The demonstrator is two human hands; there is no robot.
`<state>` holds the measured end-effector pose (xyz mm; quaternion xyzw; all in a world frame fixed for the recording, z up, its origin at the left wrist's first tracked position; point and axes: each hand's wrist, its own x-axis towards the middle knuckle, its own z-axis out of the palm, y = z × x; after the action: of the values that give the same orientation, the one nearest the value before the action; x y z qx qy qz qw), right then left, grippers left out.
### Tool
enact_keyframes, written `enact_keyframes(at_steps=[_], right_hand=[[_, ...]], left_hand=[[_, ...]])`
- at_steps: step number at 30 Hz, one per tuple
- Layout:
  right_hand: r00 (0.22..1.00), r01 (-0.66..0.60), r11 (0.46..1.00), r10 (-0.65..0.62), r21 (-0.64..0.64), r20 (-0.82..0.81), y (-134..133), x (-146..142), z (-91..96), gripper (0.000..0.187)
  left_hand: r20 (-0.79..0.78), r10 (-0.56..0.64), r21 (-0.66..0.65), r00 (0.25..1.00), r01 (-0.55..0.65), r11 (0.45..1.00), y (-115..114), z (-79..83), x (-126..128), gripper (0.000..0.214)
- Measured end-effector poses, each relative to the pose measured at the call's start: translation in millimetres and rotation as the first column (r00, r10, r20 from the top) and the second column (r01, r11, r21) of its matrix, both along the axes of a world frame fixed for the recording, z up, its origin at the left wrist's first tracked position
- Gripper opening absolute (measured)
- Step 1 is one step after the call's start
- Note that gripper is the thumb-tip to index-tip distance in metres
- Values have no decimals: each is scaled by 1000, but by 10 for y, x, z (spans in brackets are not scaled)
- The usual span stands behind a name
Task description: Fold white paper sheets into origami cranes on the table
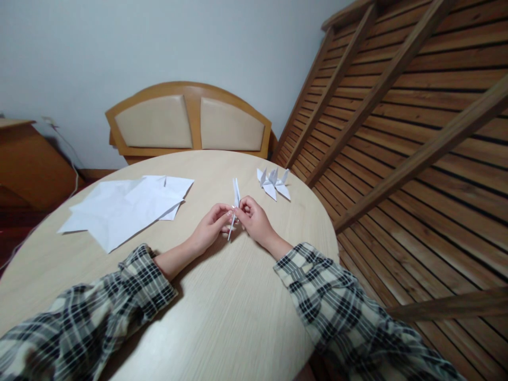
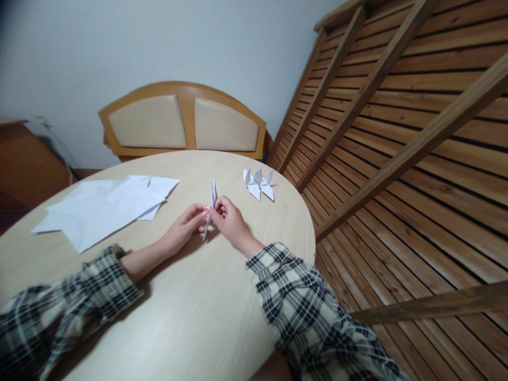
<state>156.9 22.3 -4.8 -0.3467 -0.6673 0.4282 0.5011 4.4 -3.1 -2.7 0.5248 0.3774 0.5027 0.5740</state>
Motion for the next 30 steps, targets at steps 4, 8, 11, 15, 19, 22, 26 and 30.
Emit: enact_keyframes(at_steps=[4,8,11,15,19,22,26,30], right_hand=[[1000,-20,1000,19,-24,-21,-11,-17,34,28],[998,-58,996,57,-60,-15,-18,-16,40,26],[999,-51,997,52,-55,12,-9,-7,11,25],[997,-20,1000,21,-13,76,-2,0,-10,23],[999,30,999,-31,34,43,8,3,-17,21],[998,55,998,-55,35,-3,28,6,-31,26],[997,71,997,-71,21,-24,42,1,-36,27],[998,62,998,-62,1,-25,31,-10,-22,26]], left_hand=[[-3,3,8,1000,-3,1000,2,-11,-9,23],[19,22,3,1000,-22,1000,11,-32,-18,23],[29,38,4,999,-38,999,29,-66,-15,22],[95,18,-57,995,-13,998,37,-85,6,24],[92,52,-73,994,-45,996,15,-52,25,25],[85,57,-74,995,-51,996,6,-34,27,27],[94,51,-59,994,-46,997,15,-44,24,26],[89,52,-54,995,-47,997,22,-59,22,24]])
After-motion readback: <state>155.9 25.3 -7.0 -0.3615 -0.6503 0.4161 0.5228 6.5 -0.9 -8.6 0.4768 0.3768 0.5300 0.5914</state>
